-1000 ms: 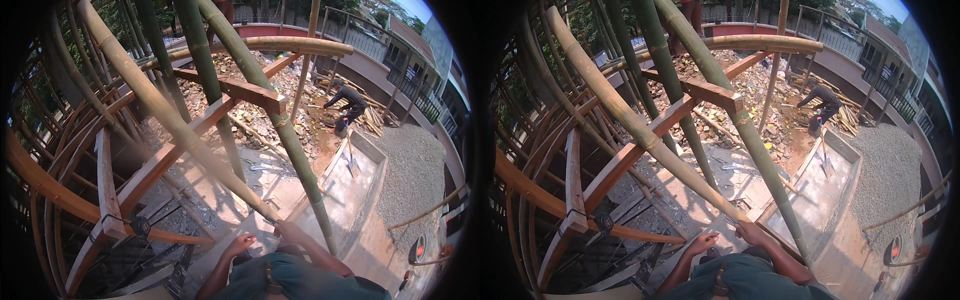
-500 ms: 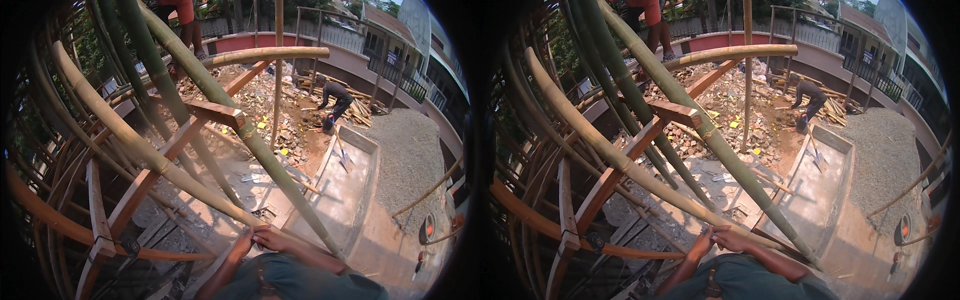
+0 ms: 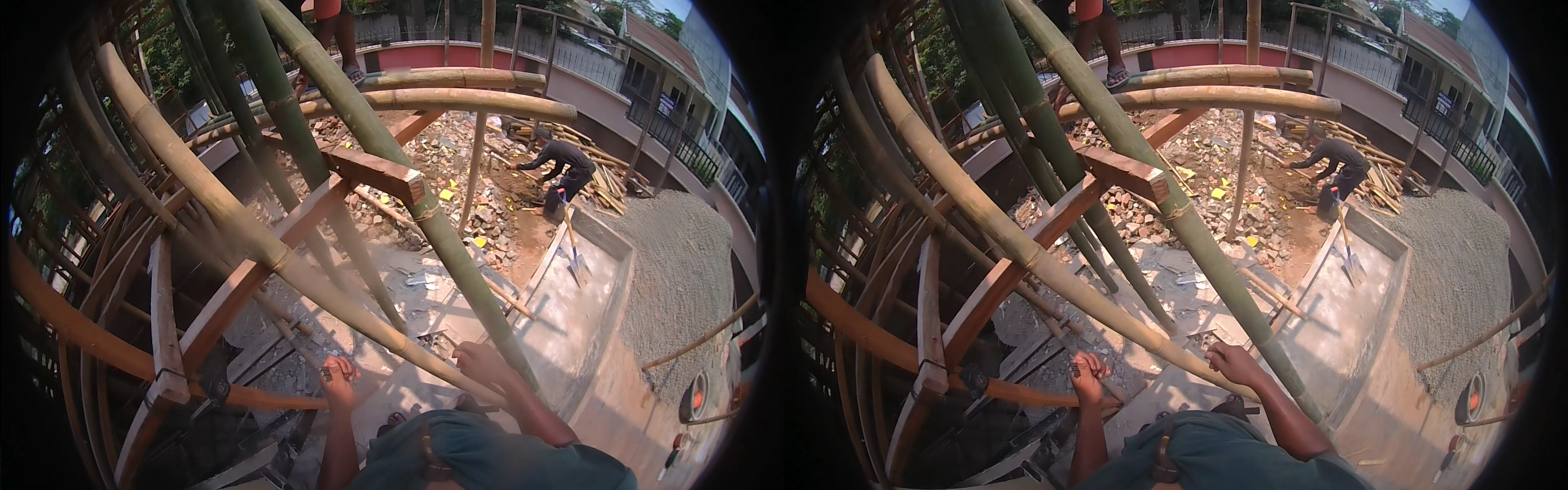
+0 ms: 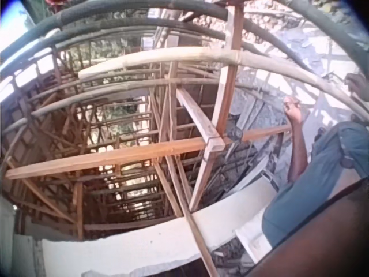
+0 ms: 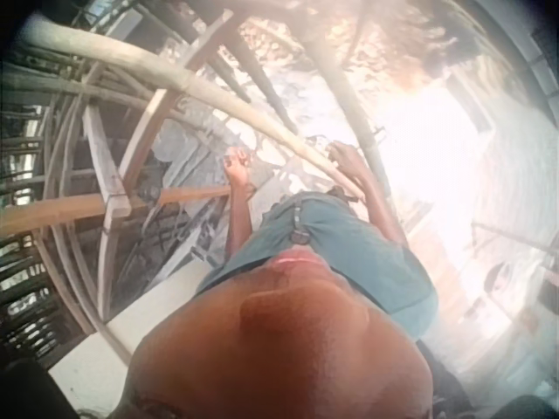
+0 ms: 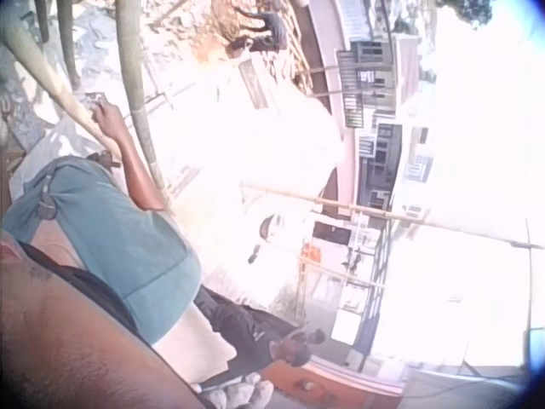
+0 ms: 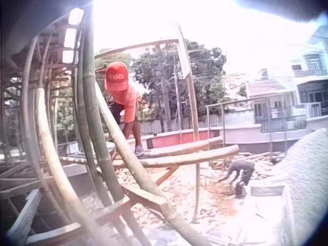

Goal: The person positions bamboo poles into a wooden frame and secures them using wire and pliers. They repeatedly adjust the poles and tighten the wire connections to stabilize the structure.

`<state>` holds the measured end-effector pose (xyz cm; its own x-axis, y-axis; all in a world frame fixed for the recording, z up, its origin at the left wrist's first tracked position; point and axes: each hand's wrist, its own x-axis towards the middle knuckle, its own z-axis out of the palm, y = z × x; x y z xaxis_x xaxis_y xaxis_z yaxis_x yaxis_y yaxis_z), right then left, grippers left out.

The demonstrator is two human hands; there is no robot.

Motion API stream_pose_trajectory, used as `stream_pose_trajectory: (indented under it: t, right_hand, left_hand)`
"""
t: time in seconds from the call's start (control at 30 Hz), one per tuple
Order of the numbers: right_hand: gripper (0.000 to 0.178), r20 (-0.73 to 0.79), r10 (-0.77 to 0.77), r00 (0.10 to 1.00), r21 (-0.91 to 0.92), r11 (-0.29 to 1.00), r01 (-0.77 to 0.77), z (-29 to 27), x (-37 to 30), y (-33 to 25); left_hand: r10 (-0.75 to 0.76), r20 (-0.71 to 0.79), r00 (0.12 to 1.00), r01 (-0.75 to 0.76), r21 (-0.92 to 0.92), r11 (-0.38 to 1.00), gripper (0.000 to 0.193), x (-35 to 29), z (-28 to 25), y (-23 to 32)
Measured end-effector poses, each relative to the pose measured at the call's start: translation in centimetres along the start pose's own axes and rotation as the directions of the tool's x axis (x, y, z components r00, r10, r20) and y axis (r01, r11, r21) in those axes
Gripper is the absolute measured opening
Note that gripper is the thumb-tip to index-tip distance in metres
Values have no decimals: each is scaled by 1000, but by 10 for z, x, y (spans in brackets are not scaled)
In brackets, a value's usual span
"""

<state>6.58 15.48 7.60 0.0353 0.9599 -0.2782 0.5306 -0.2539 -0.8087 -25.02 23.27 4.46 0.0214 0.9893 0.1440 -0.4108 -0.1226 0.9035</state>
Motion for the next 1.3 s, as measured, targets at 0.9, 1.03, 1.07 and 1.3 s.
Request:
stream_pose_trajectory:
  t: [0.9, 1.03, 1.07, 1.3]
  right_hand:
    - [110, -538, -285, 793, -802, 463, -377, -444, 334, -196]
    - [96, -334, -164, 928, -780, 601, -174, -490, 380, -139]
    - [89, -275, -131, 952, -792, 592, -147, -488, 385, -139]
    - [67, -245, -366, 898, -790, 612, 34, -468, 350, -140]
  left_hand:
    - [657, -253, 710, 352, 936, -19, 25, 207, -43, 183]
    - [661, -259, 704, 356, 934, -13, 27, 210, -31, 180]
    - [665, -273, 695, 378, 925, -16, 28, 207, -32, 179]
    - [696, -247, 674, 362, 932, -20, 31, 208, -43, 179]
